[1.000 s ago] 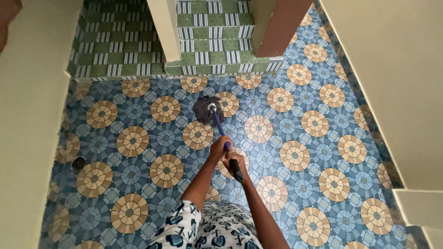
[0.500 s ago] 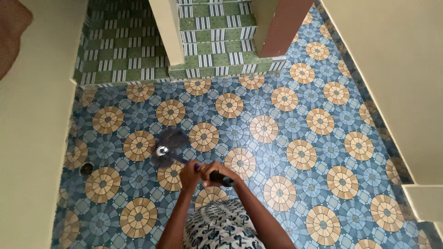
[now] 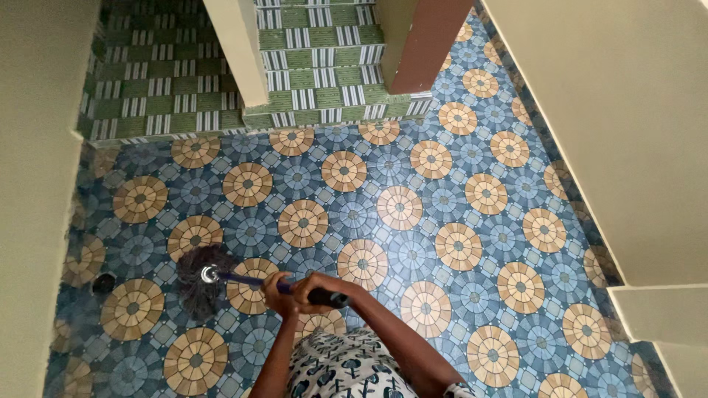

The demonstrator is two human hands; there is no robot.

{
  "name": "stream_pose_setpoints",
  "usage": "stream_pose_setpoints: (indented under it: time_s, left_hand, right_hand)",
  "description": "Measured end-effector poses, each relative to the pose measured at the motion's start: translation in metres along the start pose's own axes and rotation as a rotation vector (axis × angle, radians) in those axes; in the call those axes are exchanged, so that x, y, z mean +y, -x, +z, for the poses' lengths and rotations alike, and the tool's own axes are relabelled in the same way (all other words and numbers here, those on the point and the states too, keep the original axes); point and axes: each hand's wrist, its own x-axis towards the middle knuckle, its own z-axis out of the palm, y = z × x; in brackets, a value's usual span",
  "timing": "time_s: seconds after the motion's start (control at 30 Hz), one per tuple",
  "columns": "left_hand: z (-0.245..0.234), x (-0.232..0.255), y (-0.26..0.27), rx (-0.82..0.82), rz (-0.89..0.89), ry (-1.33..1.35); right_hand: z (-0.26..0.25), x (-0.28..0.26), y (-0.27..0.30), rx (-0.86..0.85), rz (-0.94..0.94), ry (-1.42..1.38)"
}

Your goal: The person mops a tiled floor using a blue-handled mop. They move the mop back and forth across the patterned tiles in a hallway area, covering the space near a staircase and along the walls.

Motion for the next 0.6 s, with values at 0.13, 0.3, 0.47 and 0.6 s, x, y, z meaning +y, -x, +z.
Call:
stream_pose_setpoints:
  time_s: [0.13,0.3,0.47,0.6]
  left_hand:
    - [0.056,0.022,0.009,-0.133,0.118,0.031]
    - [0.115,0.048,0.026,-0.426,0.191,0.084]
    - [0.165,0.072,0.048,-0.766,0.35,0.172]
    - [0.195,0.093,0.072,-0.96,0.452,0.336]
  right_hand:
    - [-0.036,-0.054,0.04,0.186,0.047,0.07]
    - [-0.035,-0.077,0.088,0.48,0.165,0.22]
    - [-0.025,-0.085,0.13,0.736,0.116,0.464]
    - [-0.02,-0.095,0.153,0.882,0.135,0.67]
